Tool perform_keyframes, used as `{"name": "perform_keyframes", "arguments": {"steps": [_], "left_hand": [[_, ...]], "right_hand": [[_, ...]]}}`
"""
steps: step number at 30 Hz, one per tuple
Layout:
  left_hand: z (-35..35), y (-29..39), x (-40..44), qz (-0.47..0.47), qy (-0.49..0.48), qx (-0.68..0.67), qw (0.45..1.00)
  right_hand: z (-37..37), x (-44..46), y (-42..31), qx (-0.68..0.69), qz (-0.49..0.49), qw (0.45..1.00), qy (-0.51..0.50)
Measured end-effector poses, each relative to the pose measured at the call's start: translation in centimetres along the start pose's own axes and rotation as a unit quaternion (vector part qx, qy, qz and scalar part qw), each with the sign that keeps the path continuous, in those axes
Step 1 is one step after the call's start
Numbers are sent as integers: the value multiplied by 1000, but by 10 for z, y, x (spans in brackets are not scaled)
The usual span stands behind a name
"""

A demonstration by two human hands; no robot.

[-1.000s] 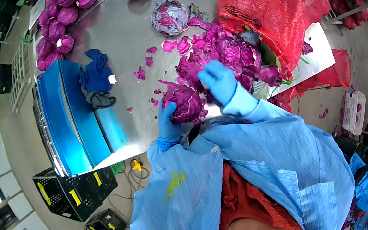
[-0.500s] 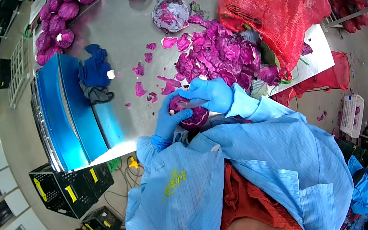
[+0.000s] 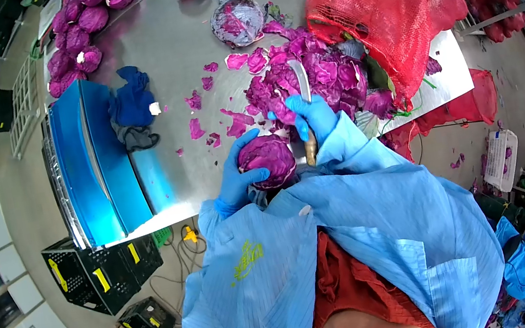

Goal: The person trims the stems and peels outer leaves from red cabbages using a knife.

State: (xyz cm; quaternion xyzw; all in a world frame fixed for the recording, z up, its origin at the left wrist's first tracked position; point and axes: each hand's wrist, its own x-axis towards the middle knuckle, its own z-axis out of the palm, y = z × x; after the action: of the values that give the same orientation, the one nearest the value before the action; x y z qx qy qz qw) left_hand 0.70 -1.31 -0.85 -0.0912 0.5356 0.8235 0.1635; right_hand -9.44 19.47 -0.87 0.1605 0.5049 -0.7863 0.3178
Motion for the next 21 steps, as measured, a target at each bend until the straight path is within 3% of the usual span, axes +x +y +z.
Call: {"name": "perform_keyframes", "arguments": {"steps": [3,6,7,10,12,13,16,17,20,21], "left_hand": [[-8,-6,-4,-2,12,-37,999],[-4,-6,-2,-10,20,-91,996],[-4,-4,-3,-12,26,-107,994],[-10,-10,-1,-17,15,-91,996],[-11,-15,1,-13,8,-81,997],[-12,-15,2,-9,5,-75,997],[-6,-10,1,-29,14,-110,993],[-6,-10,0,-29,16,-100,994],[-7,-10,2,-26,18,-89,996],[-6,-11,3,-24,19,-97,995]], "right_hand": [[-8,-3,8,-56,-22,998,-10],[-19,10,4,-205,-137,964,100],[-16,4,-8,-282,-109,951,67],[5,-17,-15,-243,-64,959,-127],[11,-11,4,-275,-216,918,-189],[13,-13,4,-397,-275,857,-180],[18,-9,12,-392,-351,836,-155],[17,-10,11,-477,-350,794,-142],[12,3,19,-426,-382,808,-137],[7,10,20,-445,-405,790,-120]]}}
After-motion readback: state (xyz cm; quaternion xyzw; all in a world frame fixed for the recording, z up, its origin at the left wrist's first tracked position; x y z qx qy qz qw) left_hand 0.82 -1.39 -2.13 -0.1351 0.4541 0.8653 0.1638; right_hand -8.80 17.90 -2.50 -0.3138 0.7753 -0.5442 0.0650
